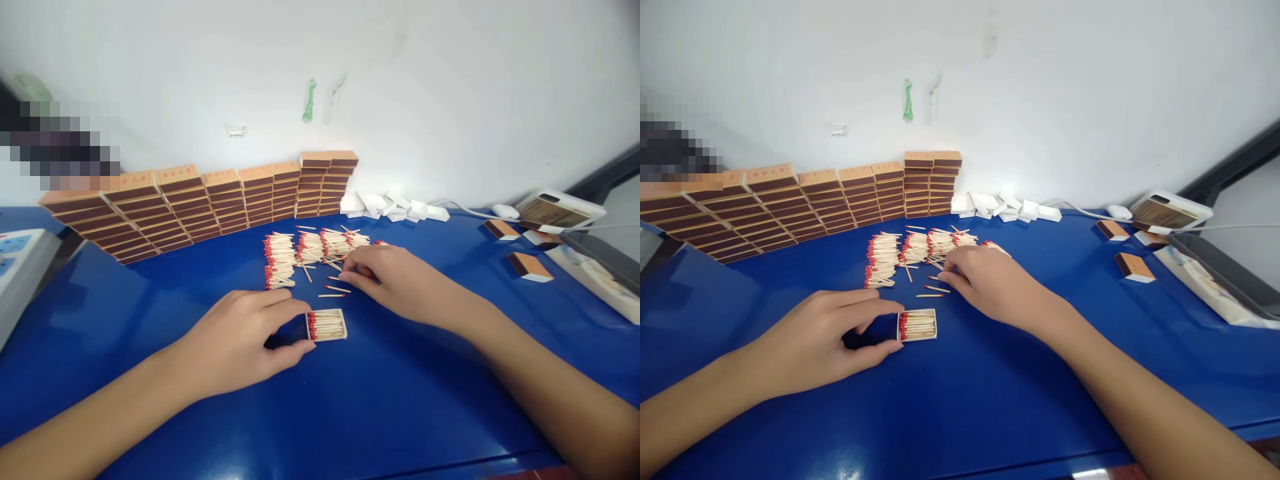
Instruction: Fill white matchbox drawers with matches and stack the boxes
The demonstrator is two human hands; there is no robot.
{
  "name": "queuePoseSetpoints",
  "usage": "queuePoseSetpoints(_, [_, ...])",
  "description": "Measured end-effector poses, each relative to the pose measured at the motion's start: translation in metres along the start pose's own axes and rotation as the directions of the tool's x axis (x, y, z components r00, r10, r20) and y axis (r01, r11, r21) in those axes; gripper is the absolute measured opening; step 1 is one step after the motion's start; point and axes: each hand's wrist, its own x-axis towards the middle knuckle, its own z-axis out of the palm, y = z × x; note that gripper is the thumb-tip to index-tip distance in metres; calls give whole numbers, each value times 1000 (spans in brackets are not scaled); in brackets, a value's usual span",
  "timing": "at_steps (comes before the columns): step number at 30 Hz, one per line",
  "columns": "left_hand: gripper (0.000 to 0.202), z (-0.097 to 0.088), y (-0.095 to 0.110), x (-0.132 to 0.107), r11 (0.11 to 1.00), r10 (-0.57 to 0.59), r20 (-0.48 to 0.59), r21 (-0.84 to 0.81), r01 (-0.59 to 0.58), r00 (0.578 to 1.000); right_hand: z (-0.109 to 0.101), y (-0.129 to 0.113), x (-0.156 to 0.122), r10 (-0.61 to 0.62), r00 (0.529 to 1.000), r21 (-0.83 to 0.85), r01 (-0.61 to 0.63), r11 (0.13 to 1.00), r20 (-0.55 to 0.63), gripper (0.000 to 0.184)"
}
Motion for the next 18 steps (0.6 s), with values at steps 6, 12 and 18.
queuePoseSetpoints(6, [27, 1, -1, 2, 1000, 6, -6, -3, -6, 1000, 3, -1, -2, 6, 1000, 39, -7, 999, 16, 14])
queuePoseSetpoints(12, [28, 1, -1, 2, 1000, 1, -5, -3, -1, 1000, 5, 0, -3, -24, 1000, 43, 24, 999, -15, 20])
queuePoseSetpoints(18, [27, 0, 0, 3, 1000, -1, -3, -3, 1, 1000, 1, 2, -9, -36, 999, 52, 35, 998, 23, 12])
